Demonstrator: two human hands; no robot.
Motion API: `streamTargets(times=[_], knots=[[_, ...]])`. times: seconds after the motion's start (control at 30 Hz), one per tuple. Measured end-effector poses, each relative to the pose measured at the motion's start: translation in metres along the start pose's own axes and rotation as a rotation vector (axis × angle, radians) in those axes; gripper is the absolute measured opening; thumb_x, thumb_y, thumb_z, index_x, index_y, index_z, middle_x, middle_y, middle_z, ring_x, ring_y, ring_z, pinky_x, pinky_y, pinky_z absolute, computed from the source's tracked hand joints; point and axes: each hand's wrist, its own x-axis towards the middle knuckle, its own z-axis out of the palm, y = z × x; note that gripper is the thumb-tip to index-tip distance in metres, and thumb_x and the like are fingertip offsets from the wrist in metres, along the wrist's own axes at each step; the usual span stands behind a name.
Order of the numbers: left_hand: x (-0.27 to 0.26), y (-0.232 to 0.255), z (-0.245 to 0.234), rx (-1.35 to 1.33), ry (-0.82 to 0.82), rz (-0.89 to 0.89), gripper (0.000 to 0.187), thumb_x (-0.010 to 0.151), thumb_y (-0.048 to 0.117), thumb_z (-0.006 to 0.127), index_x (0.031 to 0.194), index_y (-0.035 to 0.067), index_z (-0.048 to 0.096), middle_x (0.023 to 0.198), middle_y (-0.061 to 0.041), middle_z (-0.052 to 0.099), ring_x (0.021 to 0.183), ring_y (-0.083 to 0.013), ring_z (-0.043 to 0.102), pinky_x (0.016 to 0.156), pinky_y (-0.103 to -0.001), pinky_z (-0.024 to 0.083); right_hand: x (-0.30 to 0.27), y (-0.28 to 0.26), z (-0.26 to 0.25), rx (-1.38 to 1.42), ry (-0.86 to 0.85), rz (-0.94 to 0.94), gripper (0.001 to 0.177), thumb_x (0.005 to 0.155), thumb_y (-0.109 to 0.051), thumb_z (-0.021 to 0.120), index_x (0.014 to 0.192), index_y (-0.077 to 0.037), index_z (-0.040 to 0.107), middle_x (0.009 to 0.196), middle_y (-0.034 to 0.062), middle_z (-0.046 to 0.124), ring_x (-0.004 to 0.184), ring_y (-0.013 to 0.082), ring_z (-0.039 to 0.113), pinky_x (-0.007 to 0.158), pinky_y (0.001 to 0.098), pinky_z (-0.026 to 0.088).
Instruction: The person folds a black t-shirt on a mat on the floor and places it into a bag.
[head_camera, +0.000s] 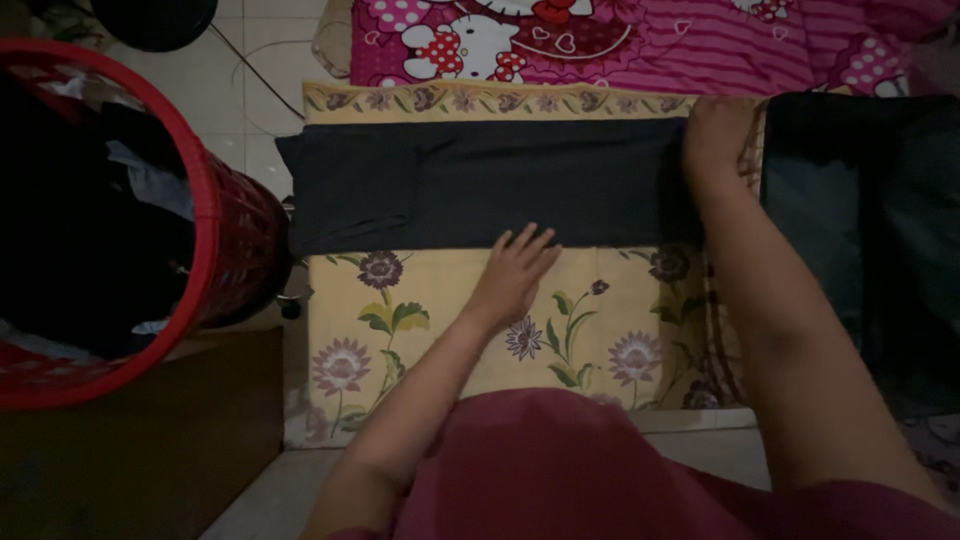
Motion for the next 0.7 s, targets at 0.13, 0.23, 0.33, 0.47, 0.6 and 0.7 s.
streamTargets(times=[0.13,0.23,0.33,0.47,0.6,0.7], knots=[[-0.003,0.003,0.017,-0.014,-0.052,-0.017,0.051,0.09,0.008,0.059,0.141,0.013,0.058,0.16,-0.011,0.043,0.152,-0.0363,0.031,0.123,-0.06,0.022,-0.013,0.001,0.003,-0.076,0.121,-0.042,0.023,0.1,-0.016,0.061,0.115,0.001,0.066,0.115,0.0254,0.073,0.122,0.0444,0.059,0.116,0.0532,0.03],[-0.005,0.005,0.018,-0.017,-0.061,-0.038,0.053,0.089,0.007,0.059,0.141,0.013,0.056,0.16,-0.012,0.042,0.153,-0.0362,0.031,0.124,-0.06,0.021,-0.015,-0.001,-0.011,0.056,0.0,-0.077,0.064,0.101,-0.019,0.059,0.156,0.011,0.045,0.11,0.0332,0.071,0.129,0.0491,0.051,0.123,0.0616,0.013],[0.0,0.008,0.019,-0.017,-0.091,-0.064,0.059,0.086,0.006,0.061,0.144,0.011,0.053,0.158,-0.014,0.042,0.152,-0.0361,0.031,0.124,-0.06,0.019,-0.014,-0.001,-0.039,0.078,-0.204,-0.073,0.091,0.085,-0.029,0.072,0.156,0.008,0.028,0.125,0.0355,0.065,0.136,0.0541,0.045,0.119,0.0599,0.004],[0.019,0.018,0.021,-0.032,-0.079,-0.068,0.067,0.085,0.005,0.065,0.15,0.013,0.049,0.159,-0.014,0.043,0.155,-0.0339,0.031,0.127,-0.059,0.018,-0.004,-0.005,-0.058,0.222,-0.421,-0.02,0.107,0.082,-0.021,0.079,0.165,0.004,0.016,0.134,0.0339,0.063,0.133,0.0502,0.053,0.118,0.056,0.023],[0.04,0.033,0.025,-0.078,-0.177,-0.031,0.08,0.078,0.01,0.068,0.153,0.006,0.039,0.158,-0.018,0.039,0.152,-0.0365,0.028,0.122,-0.058,0.018,-0.005,-0.003,-0.033,0.673,-0.327,0.061,0.12,0.079,-0.011,0.085,0.171,0.0,0.009,0.143,0.033,0.06,0.133,0.0481,0.058,0.113,0.0508,0.046],[0.044,0.041,0.03,0.011,-0.182,-0.028,0.081,0.082,0.009,0.065,0.158,0.007,0.035,0.159,-0.018,0.039,0.15,-0.0361,0.03,0.121,-0.057,0.021,-0.015,0.001,-0.029,0.764,-0.357,0.173,0.136,0.071,-0.026,0.098,0.159,0.005,-0.001,0.147,0.0363,0.046,0.132,0.0492,0.05,0.108,0.0486,0.044]])
